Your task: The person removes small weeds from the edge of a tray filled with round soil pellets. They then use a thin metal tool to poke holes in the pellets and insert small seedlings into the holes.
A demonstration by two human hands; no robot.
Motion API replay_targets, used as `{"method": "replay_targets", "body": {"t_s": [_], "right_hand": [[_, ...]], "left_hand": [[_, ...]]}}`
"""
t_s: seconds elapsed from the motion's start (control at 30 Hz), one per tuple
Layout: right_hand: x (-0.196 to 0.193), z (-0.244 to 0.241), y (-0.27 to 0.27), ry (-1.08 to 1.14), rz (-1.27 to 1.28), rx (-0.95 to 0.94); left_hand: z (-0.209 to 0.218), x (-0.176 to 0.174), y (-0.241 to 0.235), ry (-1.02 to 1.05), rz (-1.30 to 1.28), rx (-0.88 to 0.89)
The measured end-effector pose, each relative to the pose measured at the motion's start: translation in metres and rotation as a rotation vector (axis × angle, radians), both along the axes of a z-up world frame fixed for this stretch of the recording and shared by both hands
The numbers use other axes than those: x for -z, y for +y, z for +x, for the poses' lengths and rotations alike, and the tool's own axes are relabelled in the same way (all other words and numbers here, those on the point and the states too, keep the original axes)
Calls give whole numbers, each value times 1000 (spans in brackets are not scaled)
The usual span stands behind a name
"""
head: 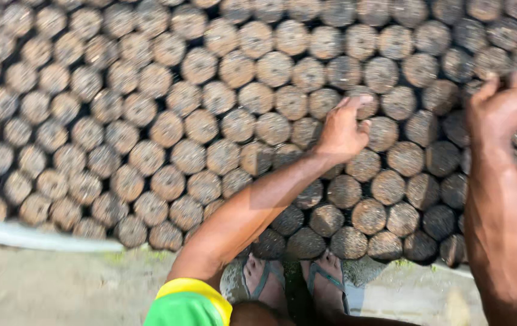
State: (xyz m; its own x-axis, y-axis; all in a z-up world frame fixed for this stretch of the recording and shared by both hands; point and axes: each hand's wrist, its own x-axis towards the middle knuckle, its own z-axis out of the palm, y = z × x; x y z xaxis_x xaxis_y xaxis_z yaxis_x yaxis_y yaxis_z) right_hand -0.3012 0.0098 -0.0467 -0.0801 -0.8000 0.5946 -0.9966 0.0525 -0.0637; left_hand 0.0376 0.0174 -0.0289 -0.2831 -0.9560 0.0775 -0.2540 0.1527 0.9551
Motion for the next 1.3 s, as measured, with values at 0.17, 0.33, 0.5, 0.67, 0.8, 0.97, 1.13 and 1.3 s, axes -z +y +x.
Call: {"method": "replay_targets", "body": {"t_s": [0.17,0.33,0.5,0.67,0.8,0.97,1.13,1.3], "right_hand": [[-38,111,-42,-383,222,-440],[-61,292,-56,-635,550,-849],[-64,433,-48,-490,570,-1171],[-52,521,-46,-340,596,-1246],[-39,548,-46,-384,619,-1295],[-18,564,-53,-270,672,-1258],[-3,563,-60,-198,610,-1305],[11,564,-60,-161,600,-1312]], "left_hand": [[62,-1,14,124,-33,-288],[153,-5,29,48,-54,-571],[240,-4,64,-180,19,-882],[304,2,94,-147,14,-1018],[322,6,103,-98,50,-1077],[328,5,110,-105,61,-994],[328,1,106,-101,103,-969],[328,2,104,-88,111,-974]]}}
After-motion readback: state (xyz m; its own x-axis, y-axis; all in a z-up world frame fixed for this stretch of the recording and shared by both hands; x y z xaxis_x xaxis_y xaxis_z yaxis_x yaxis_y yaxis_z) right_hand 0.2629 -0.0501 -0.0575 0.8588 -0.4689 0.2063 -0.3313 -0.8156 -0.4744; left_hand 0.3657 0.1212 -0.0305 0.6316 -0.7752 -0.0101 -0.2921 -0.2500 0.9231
